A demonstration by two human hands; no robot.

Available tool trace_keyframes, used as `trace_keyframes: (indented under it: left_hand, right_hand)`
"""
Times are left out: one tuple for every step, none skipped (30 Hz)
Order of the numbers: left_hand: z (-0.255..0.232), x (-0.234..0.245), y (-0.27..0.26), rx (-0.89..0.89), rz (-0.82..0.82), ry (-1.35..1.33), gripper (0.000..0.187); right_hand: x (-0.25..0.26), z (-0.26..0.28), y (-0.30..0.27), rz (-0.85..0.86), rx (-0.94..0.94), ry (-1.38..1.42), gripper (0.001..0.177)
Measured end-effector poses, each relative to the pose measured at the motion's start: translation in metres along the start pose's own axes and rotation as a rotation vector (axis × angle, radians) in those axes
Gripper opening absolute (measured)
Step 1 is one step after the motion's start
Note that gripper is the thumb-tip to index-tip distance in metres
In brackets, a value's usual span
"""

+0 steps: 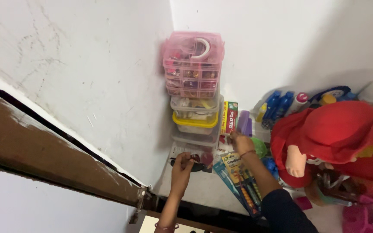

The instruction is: The person organizes various items including jewelry, a tube of toothpaste, and a hair clip by placing them into a large brown travel bag on a bed.

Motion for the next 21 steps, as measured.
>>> trace_keyframes:
  left_hand:
    - [0.000,-0.001,-0.001,0.010,0.011,-0.012,0.032]
    - [0.000,-0.002,-0.002,0.021,0.021,-0.024,0.032]
    - [0.000,-0.003,-0.003,0.020,0.022,-0.025,0.032]
    - [-0.001,-0.005,-0.002,0.003,0.047,-0.052,0.030]
    - [0.000,-0.007,-0.003,-0.014,0.074,-0.079,0.029]
    - [0.001,-0.007,-0.003,-0.014,0.075,-0.079,0.029]
    - [0.004,-0.008,-0.002,-0.003,0.092,-0.073,0.028]
    - [0.007,-0.009,-0.001,0.007,0.109,-0.066,0.027]
    - [0.011,-0.012,0.002,0.004,0.113,-0.067,0.027]
    - [0.014,-0.017,0.005,-0.022,0.131,-0.084,0.027]
    - [0.018,-0.021,0.006,-0.045,0.147,-0.101,0.027]
    - [0.022,-0.025,0.007,-0.047,0.148,-0.103,0.027]
    - [0.026,-0.029,0.007,-0.011,0.150,-0.060,0.029]
    - [0.028,-0.035,0.006,0.024,0.153,-0.016,0.031]
    - [0.027,-0.041,0.004,0.024,0.157,-0.017,0.031]
    - [0.020,-0.049,0.002,-0.061,0.205,-0.020,0.035]
    - [0.010,-0.057,-0.002,-0.147,0.252,-0.023,0.040]
    - [-0.001,-0.063,-0.007,-0.148,0.256,-0.024,0.040]
    - [-0.013,-0.068,-0.014,-0.152,0.264,0.053,0.057]
    - [-0.027,-0.074,-0.020,-0.157,0.273,0.130,0.074]
    - [-0.041,-0.078,-0.026,-0.154,0.277,0.131,0.074]
  right_hand:
    - [0.003,-0.004,0.003,-0.003,0.000,0.000,0.011]
    - [0.009,-0.005,0.005,-0.076,0.030,0.083,0.012]
    - [0.014,-0.004,0.006,-0.147,0.059,0.166,0.013]
    - [0.019,-0.004,0.009,-0.148,0.059,0.166,0.013]
    - [0.026,-0.003,0.011,-0.152,0.033,0.199,0.022]
    - [0.033,-0.003,0.012,-0.156,0.008,0.233,0.032]
    - [0.043,-0.003,0.013,-0.159,0.005,0.232,0.032]
    - [0.053,-0.002,0.012,-0.175,0.007,0.242,0.025]
    - [0.064,-0.001,0.012,-0.193,0.011,0.250,0.018]
    - [0.074,0.002,0.010,-0.197,0.010,0.248,0.018]
    - [0.083,0.006,0.006,-0.264,0.019,0.247,0.017]
    - [0.092,0.009,0.004,-0.331,0.027,0.246,0.016]
    - [0.100,0.012,0.001,-0.331,0.024,0.245,0.016]
    - [0.111,0.016,0.000,-0.392,0.039,0.205,0.013]
    - [0.123,0.020,-0.001,-0.455,0.053,0.164,0.012]
    - [0.135,0.024,-0.003,-0.457,0.050,0.161,0.012]
    - [0.149,0.030,-0.004,-0.459,0.073,0.190,0.011]
    - [0.164,0.038,-0.009,-0.462,0.096,0.219,0.012]
    - [0.179,0.048,-0.016,-0.465,0.095,0.217,0.012]
    - [0.194,0.060,-0.026,-0.456,0.155,0.216,0.011]
    - [0.208,0.073,-0.038,-0.443,0.212,0.216,0.011]
Point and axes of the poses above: each hand's wrist, its own y-axis towards the middle knuckle, its own x-axis out of the back of the hand, z = x × y, the point moved 3 cm from there along y, towards the middle knuckle, and after that the axes turned 3 degrees about x, right-handed, at the moved point
